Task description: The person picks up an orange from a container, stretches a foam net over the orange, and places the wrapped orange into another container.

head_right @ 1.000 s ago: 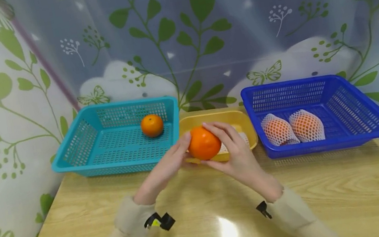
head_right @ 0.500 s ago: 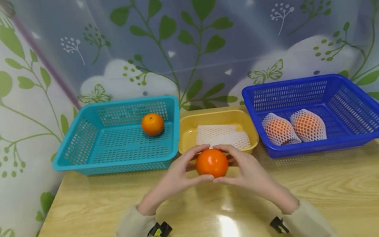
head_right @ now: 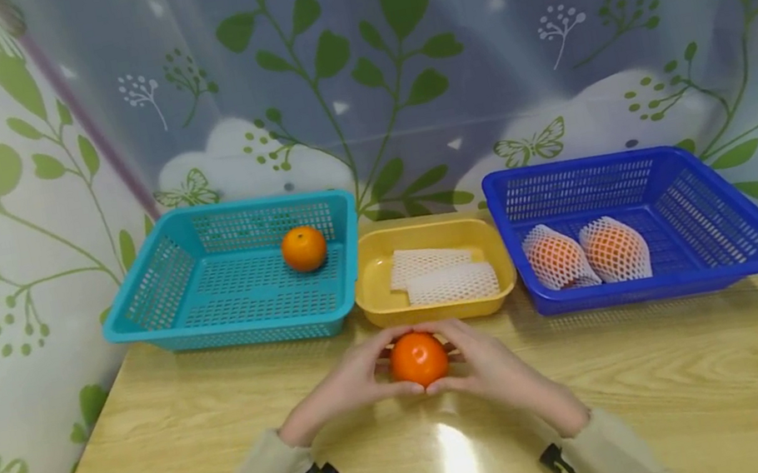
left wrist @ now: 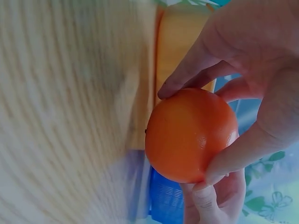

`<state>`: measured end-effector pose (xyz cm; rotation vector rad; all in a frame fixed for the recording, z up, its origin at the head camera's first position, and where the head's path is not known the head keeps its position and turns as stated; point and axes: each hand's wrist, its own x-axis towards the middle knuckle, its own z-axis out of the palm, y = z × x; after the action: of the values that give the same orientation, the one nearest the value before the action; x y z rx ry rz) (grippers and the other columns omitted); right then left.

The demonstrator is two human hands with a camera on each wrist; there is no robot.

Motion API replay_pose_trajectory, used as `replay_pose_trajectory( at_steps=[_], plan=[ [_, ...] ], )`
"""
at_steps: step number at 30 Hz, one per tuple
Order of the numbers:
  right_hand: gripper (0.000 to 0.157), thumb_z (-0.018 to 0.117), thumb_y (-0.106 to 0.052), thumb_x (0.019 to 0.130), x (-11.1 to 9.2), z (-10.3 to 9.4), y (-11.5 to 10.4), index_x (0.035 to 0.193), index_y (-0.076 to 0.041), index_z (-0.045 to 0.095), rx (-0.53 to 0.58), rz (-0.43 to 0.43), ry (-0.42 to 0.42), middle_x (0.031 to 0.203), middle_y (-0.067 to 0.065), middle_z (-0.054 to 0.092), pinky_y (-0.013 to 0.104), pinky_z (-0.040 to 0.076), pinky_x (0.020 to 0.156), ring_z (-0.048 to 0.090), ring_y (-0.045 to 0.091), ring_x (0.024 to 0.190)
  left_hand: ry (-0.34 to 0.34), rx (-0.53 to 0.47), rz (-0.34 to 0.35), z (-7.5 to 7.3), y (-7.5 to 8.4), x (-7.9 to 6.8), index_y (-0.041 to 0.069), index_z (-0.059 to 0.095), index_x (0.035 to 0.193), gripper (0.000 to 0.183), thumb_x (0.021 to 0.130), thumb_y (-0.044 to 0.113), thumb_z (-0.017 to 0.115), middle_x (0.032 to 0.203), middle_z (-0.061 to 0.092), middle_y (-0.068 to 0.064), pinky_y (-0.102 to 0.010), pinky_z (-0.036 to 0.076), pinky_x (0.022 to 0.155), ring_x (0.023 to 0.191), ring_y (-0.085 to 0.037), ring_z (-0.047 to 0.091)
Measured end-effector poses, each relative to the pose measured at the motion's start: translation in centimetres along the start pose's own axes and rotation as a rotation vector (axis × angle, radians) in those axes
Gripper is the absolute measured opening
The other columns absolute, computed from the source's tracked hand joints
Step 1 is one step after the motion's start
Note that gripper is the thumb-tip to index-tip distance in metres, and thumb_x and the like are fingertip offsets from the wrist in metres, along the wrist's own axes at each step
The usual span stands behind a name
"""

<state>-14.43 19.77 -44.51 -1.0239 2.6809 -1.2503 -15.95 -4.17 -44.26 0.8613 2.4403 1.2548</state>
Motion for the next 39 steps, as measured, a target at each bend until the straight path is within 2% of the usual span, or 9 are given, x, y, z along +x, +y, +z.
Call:
replay_pose_trajectory(
  at_steps=[9,14,17,21,27,30,33,36,39],
  plan=[
    [0.068,0.081,-0.019,0.087,-0.1,-0.1,0.1,0.146,-0.008,0.048,-0.002,0.026,-0.075,0.143,0.014,0.055,0.041,0.057,0.092,0.064,0.030,0.116,-0.002,0.032,-0.005,0.2,-0.6,-0.2,0.015,0.047,0.149,0.076,0.086,0.039,0.082,0.141,0.057,-0.002,-0.035,0.050,0.100,0.122,-0.018,0.057],
    [0.066,0.078,-0.024,0.091,0.2,-1.0,0.1,0.147,-0.008,0.047,-0.020,0.026,-0.122,0.145,0.015,0.054,0.042,0.057,0.092,0.065,0.030,0.113,-0.007,0.049,-0.005,0.2,-0.5,-0.2,0.016,0.045,0.151,0.078,0.087,0.041,0.081,0.145,0.055,-0.003,-0.038,0.049,0.103,0.126,-0.020,0.056],
    [0.053,0.076,-0.021,0.092,0.8,-2.2,-0.1,0.140,-0.007,0.056,-0.063,0.011,-0.067,0.138,0.013,0.061,0.045,0.057,0.091,0.067,0.030,0.109,-0.015,0.063,-0.012,0.2,-0.4,-0.2,0.016,0.044,0.152,0.079,0.087,0.041,0.080,0.148,0.053,-0.004,-0.041,0.048,0.105,0.128,-0.022,0.054],
    [0.035,0.071,-0.018,0.096,2.0,-4.0,-0.5,0.129,-0.008,0.066,-0.186,0.018,0.064,0.126,0.010,0.069,0.049,0.057,0.089,0.069,0.031,0.106,-0.028,0.067,-0.021,0.2,-0.3,-0.2,0.016,0.042,0.153,0.080,0.087,0.041,0.080,0.150,0.050,-0.005,-0.045,0.046,0.107,0.131,-0.024,0.052],
    [0.028,0.067,-0.015,0.099,4.3,-5.4,0.1,0.126,-0.008,0.068,-0.405,0.050,0.195,0.120,0.014,0.070,0.050,0.058,0.082,0.069,0.033,0.101,-0.029,0.073,-0.017,0.4,-0.4,0.0,0.014,0.041,0.153,0.082,0.086,0.040,0.081,0.150,0.050,-0.006,-0.046,0.045,0.108,0.133,-0.025,0.051],
    [0.027,0.064,-0.011,0.100,5.3,-5.3,1.0,0.126,-0.003,0.068,-0.490,0.058,0.203,0.116,0.017,0.069,0.048,0.057,0.078,0.068,0.033,0.095,-0.027,0.077,-0.021,0.6,-0.5,0.0,0.014,0.041,0.154,0.083,0.086,0.040,0.082,0.150,0.049,-0.007,-0.046,0.045,0.108,0.133,-0.025,0.051],
    [0.027,0.062,-0.009,0.101,6.2,-5.2,2.2,0.126,0.000,0.067,-0.547,0.084,0.183,0.116,0.019,0.068,0.050,0.056,0.081,0.067,0.035,0.097,-0.025,0.078,-0.027,0.6,-0.5,0.0,0.015,0.040,0.154,0.085,0.086,0.040,0.082,0.151,0.049,-0.006,-0.046,0.045,0.108,0.133,-0.025,0.050],
    [0.027,0.062,-0.008,0.100,6.7,-5.1,3.2,0.125,0.003,0.067,-0.578,0.128,0.153,0.118,0.021,0.068,0.052,0.056,0.085,0.067,0.038,0.102,-0.029,0.078,-0.031,0.6,-0.3,0.0,0.015,0.039,0.155,0.086,0.085,0.040,0.083,0.152,0.047,-0.007,-0.047,0.044,0.109,0.134,-0.026,0.050],
    [0.026,0.064,-0.008,0.098,6.8,-5.1,3.9,0.121,0.002,0.069,-0.594,0.175,0.106,0.115,0.020,0.070,0.052,0.056,0.084,0.068,0.038,0.100,-0.037,0.077,-0.030,0.6,-0.2,-0.1,0.017,0.040,0.154,0.085,0.085,0.039,0.083,0.153,0.047,-0.006,-0.046,0.043,0.110,0.135,-0.025,0.049]
  ],
)
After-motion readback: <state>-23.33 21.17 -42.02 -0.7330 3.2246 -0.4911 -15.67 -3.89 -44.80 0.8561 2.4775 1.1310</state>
